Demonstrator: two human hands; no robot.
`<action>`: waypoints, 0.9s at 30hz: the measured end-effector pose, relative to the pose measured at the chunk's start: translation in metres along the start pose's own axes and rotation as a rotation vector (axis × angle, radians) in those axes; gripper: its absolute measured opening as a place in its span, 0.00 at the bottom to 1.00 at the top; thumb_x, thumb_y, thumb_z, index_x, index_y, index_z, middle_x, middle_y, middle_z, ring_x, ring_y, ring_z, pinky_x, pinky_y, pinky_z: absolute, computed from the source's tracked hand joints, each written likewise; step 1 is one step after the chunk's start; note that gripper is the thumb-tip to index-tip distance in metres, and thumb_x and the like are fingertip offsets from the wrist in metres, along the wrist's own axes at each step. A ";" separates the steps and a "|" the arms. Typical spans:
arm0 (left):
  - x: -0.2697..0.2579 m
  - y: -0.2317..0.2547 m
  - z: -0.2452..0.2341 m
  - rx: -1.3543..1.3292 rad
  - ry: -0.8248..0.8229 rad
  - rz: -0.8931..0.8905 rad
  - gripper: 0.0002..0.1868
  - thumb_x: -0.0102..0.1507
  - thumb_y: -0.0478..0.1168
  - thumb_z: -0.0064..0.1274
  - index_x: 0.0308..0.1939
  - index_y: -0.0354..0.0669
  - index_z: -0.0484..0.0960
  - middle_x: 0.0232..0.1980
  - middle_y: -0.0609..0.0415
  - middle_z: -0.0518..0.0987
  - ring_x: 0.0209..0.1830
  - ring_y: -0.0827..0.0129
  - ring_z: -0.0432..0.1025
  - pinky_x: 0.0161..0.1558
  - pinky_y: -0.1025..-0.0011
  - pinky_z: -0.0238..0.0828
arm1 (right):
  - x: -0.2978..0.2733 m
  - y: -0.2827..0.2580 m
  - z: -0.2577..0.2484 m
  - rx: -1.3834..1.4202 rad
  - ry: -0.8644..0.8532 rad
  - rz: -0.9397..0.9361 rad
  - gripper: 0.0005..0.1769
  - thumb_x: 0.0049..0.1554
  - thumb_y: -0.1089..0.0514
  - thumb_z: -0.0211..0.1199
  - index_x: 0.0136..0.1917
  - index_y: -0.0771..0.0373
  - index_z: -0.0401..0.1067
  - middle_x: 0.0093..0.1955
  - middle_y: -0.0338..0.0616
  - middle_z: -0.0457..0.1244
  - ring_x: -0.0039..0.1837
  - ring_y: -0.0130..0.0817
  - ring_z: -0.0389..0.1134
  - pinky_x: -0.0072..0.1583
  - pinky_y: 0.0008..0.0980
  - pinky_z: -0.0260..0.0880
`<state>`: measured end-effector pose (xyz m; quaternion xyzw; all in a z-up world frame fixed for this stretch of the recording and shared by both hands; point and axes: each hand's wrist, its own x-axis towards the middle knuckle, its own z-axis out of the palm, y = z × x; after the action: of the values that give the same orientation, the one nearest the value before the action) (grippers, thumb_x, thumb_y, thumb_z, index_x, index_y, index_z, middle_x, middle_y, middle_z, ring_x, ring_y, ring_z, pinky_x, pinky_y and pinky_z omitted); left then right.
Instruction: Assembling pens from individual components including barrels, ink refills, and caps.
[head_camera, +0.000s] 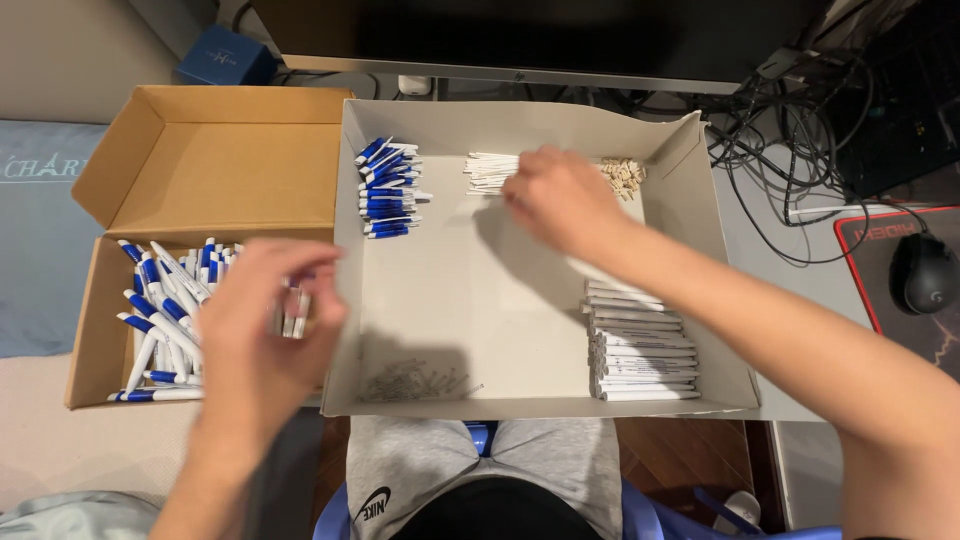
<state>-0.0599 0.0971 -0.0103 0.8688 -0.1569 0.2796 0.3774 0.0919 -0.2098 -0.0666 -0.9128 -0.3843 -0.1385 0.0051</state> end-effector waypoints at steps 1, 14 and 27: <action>-0.002 -0.001 -0.008 0.003 0.003 -0.001 0.18 0.59 0.21 0.56 0.49 0.43 0.86 0.40 0.57 0.80 0.35 0.61 0.74 0.34 0.71 0.74 | 0.004 0.009 0.012 0.001 0.002 -0.004 0.03 0.53 0.57 0.70 0.42 0.54 0.79 0.40 0.37 0.66 0.46 0.38 0.69 0.47 0.37 0.70; -0.030 -0.065 -0.030 0.417 -0.118 -0.382 0.10 0.61 0.35 0.50 0.42 0.56 0.83 0.31 0.67 0.74 0.34 0.74 0.69 0.42 0.69 0.65 | 0.023 0.047 0.067 -0.278 -0.158 0.217 0.03 0.52 0.62 0.57 0.37 0.56 0.70 0.32 0.39 0.63 0.34 0.46 0.65 0.30 0.43 0.60; -0.019 -0.108 0.012 0.863 -0.662 -0.368 0.14 0.67 0.59 0.54 0.44 0.57 0.83 0.34 0.57 0.84 0.38 0.58 0.80 0.30 0.58 0.74 | -0.047 -0.034 -0.069 0.252 -0.272 0.209 0.14 0.66 0.56 0.56 0.46 0.56 0.82 0.37 0.38 0.73 0.36 0.33 0.74 0.32 0.32 0.80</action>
<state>-0.0181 0.1610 -0.0900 0.9984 0.0155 -0.0388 -0.0381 0.0192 -0.2269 -0.0157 -0.9500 -0.2992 0.0364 0.0817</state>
